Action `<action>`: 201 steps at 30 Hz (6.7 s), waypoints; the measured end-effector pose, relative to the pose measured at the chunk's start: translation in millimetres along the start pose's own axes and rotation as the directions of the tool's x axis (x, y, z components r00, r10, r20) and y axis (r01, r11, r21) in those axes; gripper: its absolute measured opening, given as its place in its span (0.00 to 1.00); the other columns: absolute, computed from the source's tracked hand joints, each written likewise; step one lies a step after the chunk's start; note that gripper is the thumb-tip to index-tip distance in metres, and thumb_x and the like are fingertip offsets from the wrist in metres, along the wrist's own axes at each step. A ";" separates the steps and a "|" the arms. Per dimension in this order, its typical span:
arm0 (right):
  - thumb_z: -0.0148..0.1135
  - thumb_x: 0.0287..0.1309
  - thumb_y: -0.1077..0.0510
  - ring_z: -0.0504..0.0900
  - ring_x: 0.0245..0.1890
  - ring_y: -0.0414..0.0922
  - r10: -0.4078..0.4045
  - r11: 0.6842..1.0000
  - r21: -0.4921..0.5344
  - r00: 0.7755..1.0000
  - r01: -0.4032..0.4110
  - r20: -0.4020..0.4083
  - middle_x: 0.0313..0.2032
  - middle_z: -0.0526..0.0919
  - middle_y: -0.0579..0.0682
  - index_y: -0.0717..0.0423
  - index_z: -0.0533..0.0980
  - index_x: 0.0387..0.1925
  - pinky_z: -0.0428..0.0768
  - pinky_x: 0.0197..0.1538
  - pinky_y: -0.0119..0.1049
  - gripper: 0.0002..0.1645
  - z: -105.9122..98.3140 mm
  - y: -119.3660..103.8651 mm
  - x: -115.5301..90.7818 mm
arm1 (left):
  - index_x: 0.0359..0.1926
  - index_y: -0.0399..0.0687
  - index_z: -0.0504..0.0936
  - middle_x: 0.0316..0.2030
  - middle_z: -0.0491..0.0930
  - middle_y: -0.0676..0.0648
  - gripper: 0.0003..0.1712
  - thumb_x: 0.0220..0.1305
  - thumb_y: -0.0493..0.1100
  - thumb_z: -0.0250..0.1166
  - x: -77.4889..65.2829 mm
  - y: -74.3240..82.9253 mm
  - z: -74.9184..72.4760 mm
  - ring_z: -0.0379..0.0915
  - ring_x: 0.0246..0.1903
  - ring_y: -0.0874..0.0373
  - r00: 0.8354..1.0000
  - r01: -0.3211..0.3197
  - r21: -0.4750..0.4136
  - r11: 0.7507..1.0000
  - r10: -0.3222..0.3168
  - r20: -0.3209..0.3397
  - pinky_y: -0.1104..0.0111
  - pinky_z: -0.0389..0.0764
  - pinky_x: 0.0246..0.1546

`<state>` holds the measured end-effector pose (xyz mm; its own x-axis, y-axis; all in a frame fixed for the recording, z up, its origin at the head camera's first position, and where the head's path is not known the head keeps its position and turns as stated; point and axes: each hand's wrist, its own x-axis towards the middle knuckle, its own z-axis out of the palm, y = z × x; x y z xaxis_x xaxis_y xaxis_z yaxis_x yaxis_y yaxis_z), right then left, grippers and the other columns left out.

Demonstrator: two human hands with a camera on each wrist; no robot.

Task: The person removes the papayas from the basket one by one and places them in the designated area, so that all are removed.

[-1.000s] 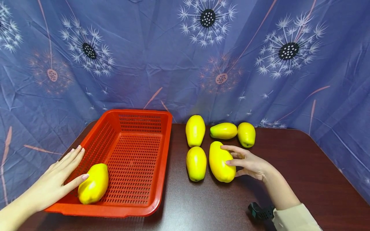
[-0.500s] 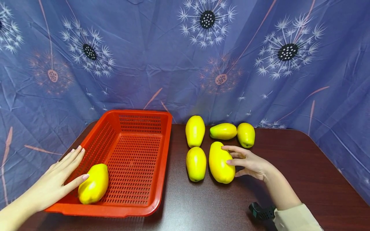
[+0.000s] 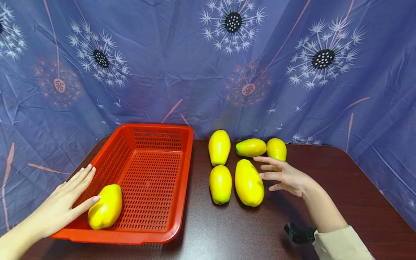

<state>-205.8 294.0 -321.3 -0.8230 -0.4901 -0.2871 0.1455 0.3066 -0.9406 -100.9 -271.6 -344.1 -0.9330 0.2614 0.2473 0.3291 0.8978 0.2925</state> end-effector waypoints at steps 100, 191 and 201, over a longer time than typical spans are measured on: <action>0.66 0.51 0.64 0.76 0.30 0.54 0.277 0.951 -0.246 0.869 -0.188 0.409 0.41 0.70 0.47 0.39 0.73 0.49 0.78 0.24 0.41 0.25 329.0 -108.2 191.9 | 0.72 0.43 0.44 0.72 0.40 0.42 0.42 0.68 0.56 0.51 -0.7 -3.4 -2.4 0.33 0.70 0.44 0.996 0.046 -0.033 0.998 -0.043 0.084 0.36 0.39 0.59; 0.64 0.52 0.64 0.80 0.32 0.50 0.059 0.998 -0.056 0.893 -0.039 0.446 0.44 0.73 0.48 0.41 0.71 0.50 0.81 0.40 0.48 0.25 264.2 -147.3 177.0 | 0.72 0.40 0.48 0.72 0.41 0.40 0.42 0.66 0.55 0.54 -0.8 -3.0 0.4 0.30 0.71 0.46 0.998 0.043 -0.045 0.998 -0.041 0.053 0.38 0.35 0.62; 0.63 0.54 0.64 0.81 0.35 0.49 0.028 0.999 -0.038 0.888 -0.012 0.459 0.45 0.73 0.49 0.42 0.70 0.52 0.82 0.38 0.45 0.25 256.3 -152.7 171.6 | 0.72 0.43 0.46 0.72 0.40 0.41 0.43 0.66 0.55 0.54 0.6 -3.2 -0.4 0.30 0.71 0.46 0.998 0.040 -0.050 0.998 -0.037 0.060 0.39 0.35 0.62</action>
<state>-228.5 -46.1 -273.4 -0.4746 -0.8011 -0.3645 0.1346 0.3432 -0.9296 -102.4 -274.5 -344.5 -0.9515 0.2494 0.1802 0.2988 0.8888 0.3476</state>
